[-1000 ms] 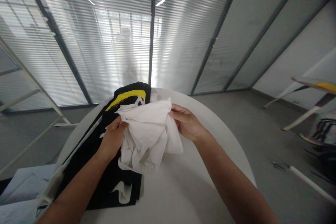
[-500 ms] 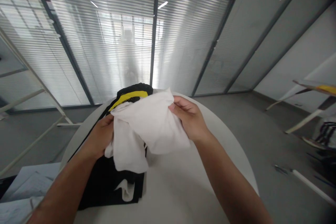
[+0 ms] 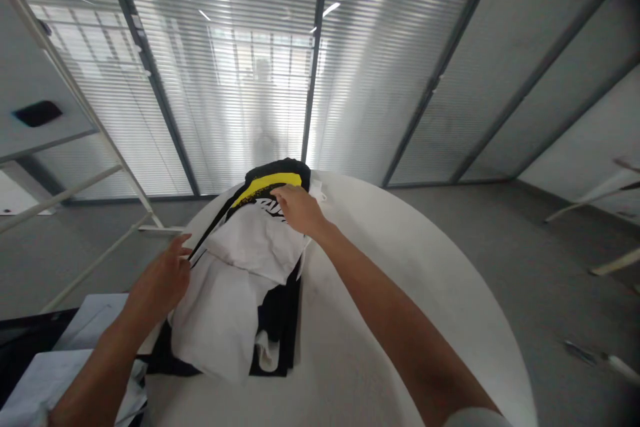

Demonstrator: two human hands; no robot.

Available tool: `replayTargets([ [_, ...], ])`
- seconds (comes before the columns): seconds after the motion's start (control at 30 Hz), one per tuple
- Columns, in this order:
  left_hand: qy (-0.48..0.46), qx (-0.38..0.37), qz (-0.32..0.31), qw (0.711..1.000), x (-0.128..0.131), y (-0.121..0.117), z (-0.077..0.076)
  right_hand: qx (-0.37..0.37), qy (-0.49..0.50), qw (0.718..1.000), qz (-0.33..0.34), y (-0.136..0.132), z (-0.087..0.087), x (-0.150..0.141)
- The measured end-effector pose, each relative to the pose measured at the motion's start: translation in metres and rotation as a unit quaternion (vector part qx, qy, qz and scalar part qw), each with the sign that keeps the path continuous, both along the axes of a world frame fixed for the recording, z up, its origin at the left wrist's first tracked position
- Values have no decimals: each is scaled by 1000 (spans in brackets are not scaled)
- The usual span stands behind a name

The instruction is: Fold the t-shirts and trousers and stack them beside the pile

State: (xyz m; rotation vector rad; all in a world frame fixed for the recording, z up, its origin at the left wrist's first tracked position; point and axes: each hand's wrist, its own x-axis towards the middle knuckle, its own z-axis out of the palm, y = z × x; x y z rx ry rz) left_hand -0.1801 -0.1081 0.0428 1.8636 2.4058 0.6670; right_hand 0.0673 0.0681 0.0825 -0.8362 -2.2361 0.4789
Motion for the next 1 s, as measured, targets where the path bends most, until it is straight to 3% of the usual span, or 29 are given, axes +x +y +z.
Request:
replayTargets([
  [0.07, 0, 37, 34, 999, -2, -3, -14, 26, -76, 996, 42, -13, -18, -1],
  [0.1, 2, 58, 22, 998, -1, -5, -19, 35, -108, 991, 71, -22, -26, 0],
  [0.23, 51, 76, -149, 985, 21, -9, -31, 56, -216, 969, 102, -56, -47, 5],
  [0.3, 72, 67, -188, 977, 35, -10, -39, 60, -241, 964, 96, -65, -52, 6],
  [0.4, 88, 72, -186, 976, 47, -11, -49, 63, -254, 960, 98, -60, -52, 5],
  [0.53, 82, 74, -180, 978, 47, -13, -54, 17, -235, 957, 170, -22, -31, 6],
  [0.67, 74, 81, -176, 978, 46, -13, -52, 7, -65, 997, 39, 17, -8, 14],
  [0.73, 71, 85, -172, 979, 46, -13, -52, 43, -25, 998, -48, 21, -7, 17],
  [0.8, 67, 87, -170, 979, 47, -12, -52, 88, -44, 989, -109, 13, -13, 17],
  [0.87, 65, 88, -170, 979, 47, -12, -52, 122, -107, 981, -110, -3, -23, 16],
  [1.0, 66, 85, -173, 979, 46, -12, -54, 128, -245, 961, 18, -33, -45, 12],
])
